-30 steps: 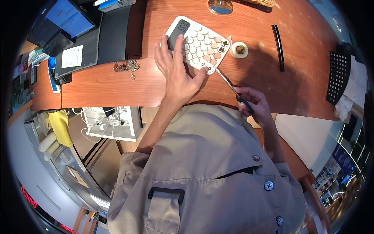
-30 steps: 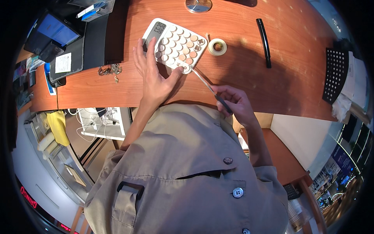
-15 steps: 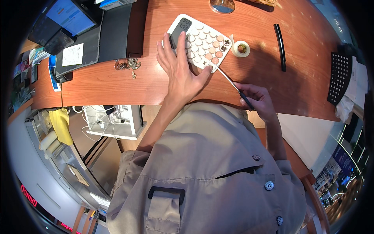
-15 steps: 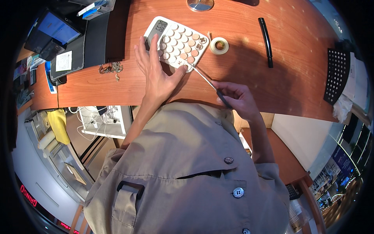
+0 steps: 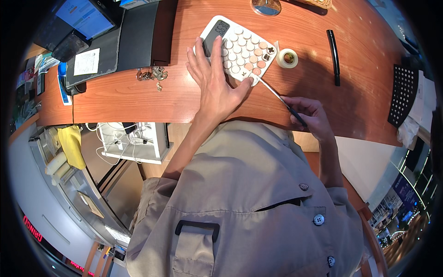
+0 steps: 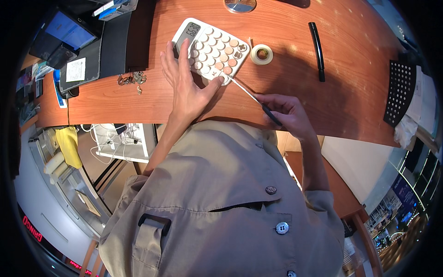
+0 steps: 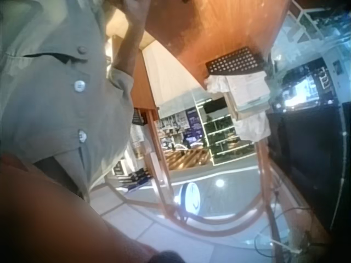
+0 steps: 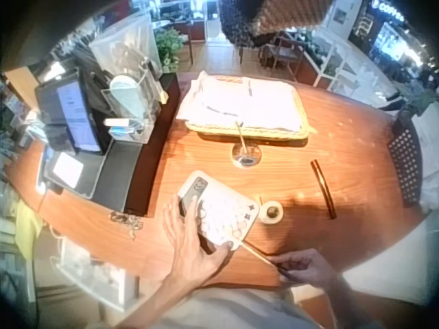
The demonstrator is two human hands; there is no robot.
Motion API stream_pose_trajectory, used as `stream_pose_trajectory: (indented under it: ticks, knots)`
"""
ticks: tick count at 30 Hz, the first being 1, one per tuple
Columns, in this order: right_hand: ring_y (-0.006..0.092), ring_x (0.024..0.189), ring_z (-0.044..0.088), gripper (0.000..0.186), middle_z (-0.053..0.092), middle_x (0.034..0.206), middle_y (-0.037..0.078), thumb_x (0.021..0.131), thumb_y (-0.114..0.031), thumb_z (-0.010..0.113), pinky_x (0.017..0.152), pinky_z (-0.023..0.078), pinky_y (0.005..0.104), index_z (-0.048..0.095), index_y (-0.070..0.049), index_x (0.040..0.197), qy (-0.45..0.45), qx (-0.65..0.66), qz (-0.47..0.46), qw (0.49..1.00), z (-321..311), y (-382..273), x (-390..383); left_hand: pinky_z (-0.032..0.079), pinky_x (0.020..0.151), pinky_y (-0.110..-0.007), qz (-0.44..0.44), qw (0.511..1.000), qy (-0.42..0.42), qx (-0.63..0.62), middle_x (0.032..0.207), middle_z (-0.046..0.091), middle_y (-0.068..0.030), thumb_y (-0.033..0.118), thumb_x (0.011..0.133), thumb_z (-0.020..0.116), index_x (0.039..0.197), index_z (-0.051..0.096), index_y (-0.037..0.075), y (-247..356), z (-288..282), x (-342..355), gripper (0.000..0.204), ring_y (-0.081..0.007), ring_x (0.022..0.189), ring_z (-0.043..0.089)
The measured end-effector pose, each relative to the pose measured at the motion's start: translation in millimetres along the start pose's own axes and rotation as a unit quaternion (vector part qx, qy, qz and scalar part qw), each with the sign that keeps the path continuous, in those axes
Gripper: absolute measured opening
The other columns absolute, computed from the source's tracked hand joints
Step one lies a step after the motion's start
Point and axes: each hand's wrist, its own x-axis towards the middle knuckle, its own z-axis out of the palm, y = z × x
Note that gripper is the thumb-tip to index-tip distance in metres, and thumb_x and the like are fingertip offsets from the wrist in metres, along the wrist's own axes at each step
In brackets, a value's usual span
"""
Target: The person repairs a calculator by applying tape to its side, writing on the tape with a pen, and using scissors to press and adjust the calculator buttons. The person also briefly walks to a sink area and returns to continue the repair.
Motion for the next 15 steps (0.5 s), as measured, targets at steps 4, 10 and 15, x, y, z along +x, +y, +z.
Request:
stream_pose_trajectory:
  ticks: [4, 10, 15]
  knots:
    - [0.0002, 0.074, 0.055, 0.047, 0.063, 0.089, -0.007, 0.091, 0.008, 0.065, 0.062, 0.043, 0.0170, 0.066, -0.001, 0.138, -0.003, -0.031, 0.004, 1.000, -6, -5, 2, 0.004, 0.118, -0.071, 0.001, 1.000, 0.001, 0.001, 0.164, 0.005, -0.0373, 0.034, 0.074, 0.083, 0.162, 0.025, 0.006, -1, 0, -1, 0.109, -0.0586, 0.150, -0.001]
    - [0.0009, 0.084, 0.058, 0.048, 0.070, 0.102, -0.002, 0.092, 0.013, 0.059, 0.073, 0.047, 0.0170, 0.066, 0.000, 0.138, -0.001, -0.081, 0.017, 0.997, -13, -15, 10, 0.005, 0.119, -0.070, 0.003, 1.000, -0.004, -0.003, 0.164, 0.005, -0.0370, 0.032, 0.074, 0.085, 0.162, 0.025, 0.006, -1, -2, -1, 0.110, -0.0585, 0.151, -0.001]
    - [0.0024, 0.096, 0.063, 0.047, 0.072, 0.119, 0.002, 0.093, 0.015, 0.057, 0.082, 0.050, 0.0174, 0.065, 0.003, 0.137, -0.002, -0.063, 0.000, 0.998, -12, -21, 11, 0.005, 0.119, -0.071, -0.002, 1.000, -0.012, 0.002, 0.164, 0.005, -0.0367, 0.032, 0.074, 0.086, 0.162, 0.026, 0.006, 0, -3, -1, 0.109, -0.0590, 0.151, 0.000]
